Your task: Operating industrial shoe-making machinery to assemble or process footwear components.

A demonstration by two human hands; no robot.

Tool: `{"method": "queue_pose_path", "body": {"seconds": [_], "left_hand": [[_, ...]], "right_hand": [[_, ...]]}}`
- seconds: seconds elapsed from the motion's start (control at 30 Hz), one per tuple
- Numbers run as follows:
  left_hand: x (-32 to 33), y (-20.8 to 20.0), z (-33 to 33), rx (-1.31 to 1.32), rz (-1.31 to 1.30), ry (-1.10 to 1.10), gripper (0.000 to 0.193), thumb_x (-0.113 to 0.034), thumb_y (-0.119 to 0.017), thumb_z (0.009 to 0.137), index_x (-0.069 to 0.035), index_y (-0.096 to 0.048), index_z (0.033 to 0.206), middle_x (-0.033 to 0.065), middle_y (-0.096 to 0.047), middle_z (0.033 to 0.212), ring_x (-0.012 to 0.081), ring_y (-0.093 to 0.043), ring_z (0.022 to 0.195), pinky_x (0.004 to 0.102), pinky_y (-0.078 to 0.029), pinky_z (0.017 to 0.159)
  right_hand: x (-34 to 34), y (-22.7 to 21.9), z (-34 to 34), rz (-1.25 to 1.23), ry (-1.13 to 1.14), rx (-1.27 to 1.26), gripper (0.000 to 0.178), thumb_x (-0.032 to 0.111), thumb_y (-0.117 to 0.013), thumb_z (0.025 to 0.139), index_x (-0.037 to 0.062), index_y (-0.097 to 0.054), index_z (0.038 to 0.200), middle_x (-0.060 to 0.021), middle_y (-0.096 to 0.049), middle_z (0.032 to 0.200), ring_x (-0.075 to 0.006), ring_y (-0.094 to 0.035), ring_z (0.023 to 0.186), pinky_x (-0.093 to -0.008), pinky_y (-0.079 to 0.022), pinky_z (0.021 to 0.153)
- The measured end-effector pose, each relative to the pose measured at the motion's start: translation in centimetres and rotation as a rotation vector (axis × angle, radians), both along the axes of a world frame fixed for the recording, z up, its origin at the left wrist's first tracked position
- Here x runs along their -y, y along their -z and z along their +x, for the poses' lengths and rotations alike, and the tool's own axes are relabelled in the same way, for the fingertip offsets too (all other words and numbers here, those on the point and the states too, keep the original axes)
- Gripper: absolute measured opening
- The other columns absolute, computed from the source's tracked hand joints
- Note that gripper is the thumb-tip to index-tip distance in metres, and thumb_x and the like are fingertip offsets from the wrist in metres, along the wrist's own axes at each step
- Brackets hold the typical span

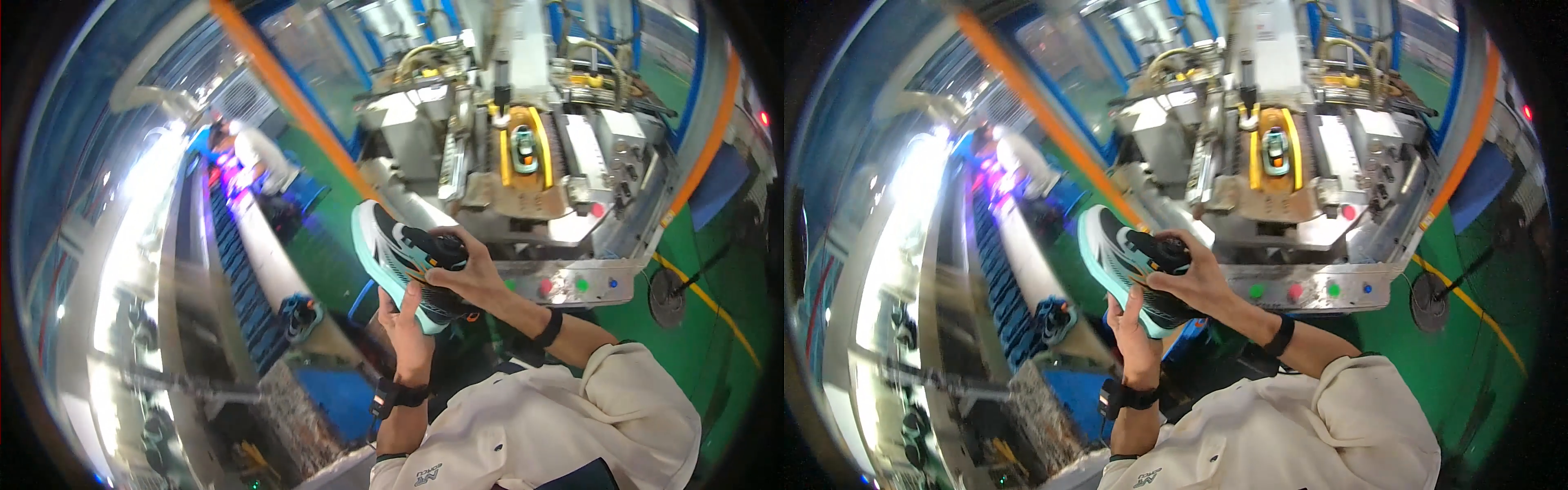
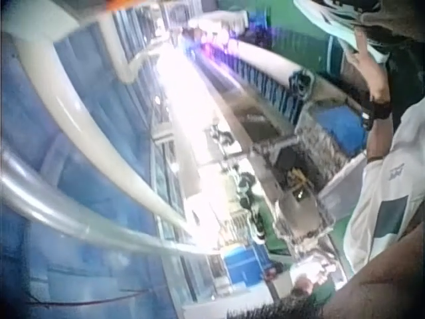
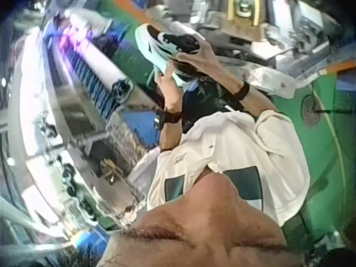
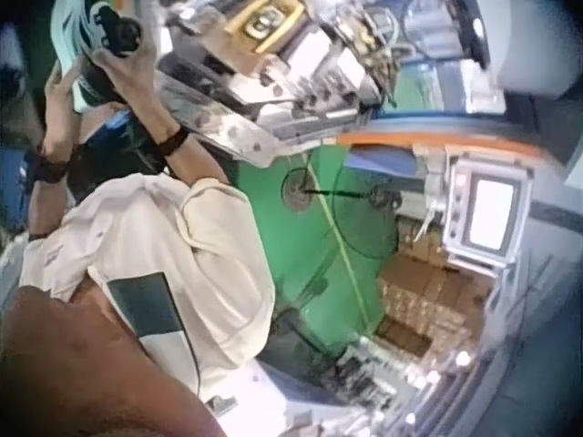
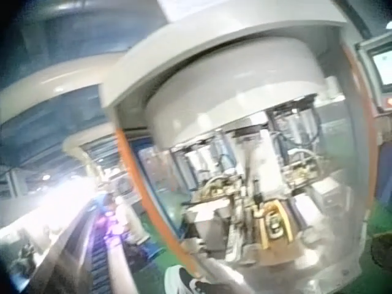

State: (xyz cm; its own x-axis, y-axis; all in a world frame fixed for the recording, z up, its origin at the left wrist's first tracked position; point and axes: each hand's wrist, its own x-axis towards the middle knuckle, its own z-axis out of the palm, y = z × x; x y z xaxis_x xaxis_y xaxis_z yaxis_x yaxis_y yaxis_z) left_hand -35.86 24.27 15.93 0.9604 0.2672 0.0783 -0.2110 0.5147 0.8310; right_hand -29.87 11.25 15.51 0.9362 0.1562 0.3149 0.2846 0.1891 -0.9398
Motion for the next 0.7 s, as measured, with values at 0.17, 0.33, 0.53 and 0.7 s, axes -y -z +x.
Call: {"method": "queue_pose_path", "body": {"seconds": [0.17, 0.33, 0.53, 0.7], "left_hand": [[10.4, 1.2, 7.9, -0.138, 0.114, 0.227, 0.049, -0.009, -0.069, 0.090, -0.002, -0.048, 0.134, 0.0072, -0.064, 0.114, 0.0129, -0.060, 0.101, 0.0276, -0.049, 0.088], [18.0, 4.6, 18.1, -0.228, 0.122, 0.655, 0.064, -0.039, -0.059, 0.097, -0.001, -0.039, 0.144, 0.0039, -0.059, 0.118, 0.0123, -0.057, 0.099, 0.0260, -0.047, 0.087], [24.8, 15.4, 37.9, -0.204, 0.963, 0.285, 0.083, -0.048, -0.075, 0.080, 0.010, -0.045, 0.132, 0.0141, -0.062, 0.108, 0.0164, -0.062, 0.093, 0.0323, -0.052, 0.079], [30.2, 19.3, 46.6, -0.458, 1.291, 0.307, 0.105, -0.035, -0.078, 0.074, 0.010, -0.019, 0.148, 0.0319, -0.041, 0.143, 0.0405, -0.043, 0.133, 0.0440, -0.035, 0.110]], "right_hand": [[11.2, 2.2, 3.7, 0.024, 0.349, -0.062, 0.062, 0.006, -0.079, 0.071, 0.0029, -0.053, 0.126, -0.0089, -0.062, 0.111, -0.0157, -0.057, 0.105, -0.0289, -0.045, 0.095], [23.8, 4.1, 7.4, -0.065, 0.442, -0.276, 0.063, 0.008, -0.076, 0.067, 0.0022, -0.053, 0.125, -0.0089, -0.062, 0.114, -0.0159, -0.058, 0.104, -0.0300, -0.046, 0.094], [32.4, 4.0, 9.7, -0.203, 0.831, -0.198, 0.061, 0.005, -0.071, 0.065, 0.0024, -0.055, 0.123, -0.0087, -0.063, 0.108, -0.0165, -0.061, 0.095, -0.0294, -0.048, 0.088], [36.0, 3.2, 10.6, -0.331, 1.026, -0.210, 0.060, 0.002, -0.067, 0.065, 0.0016, -0.054, 0.124, -0.0082, -0.063, 0.105, -0.0152, -0.060, 0.091, -0.0279, -0.048, 0.086]]}}
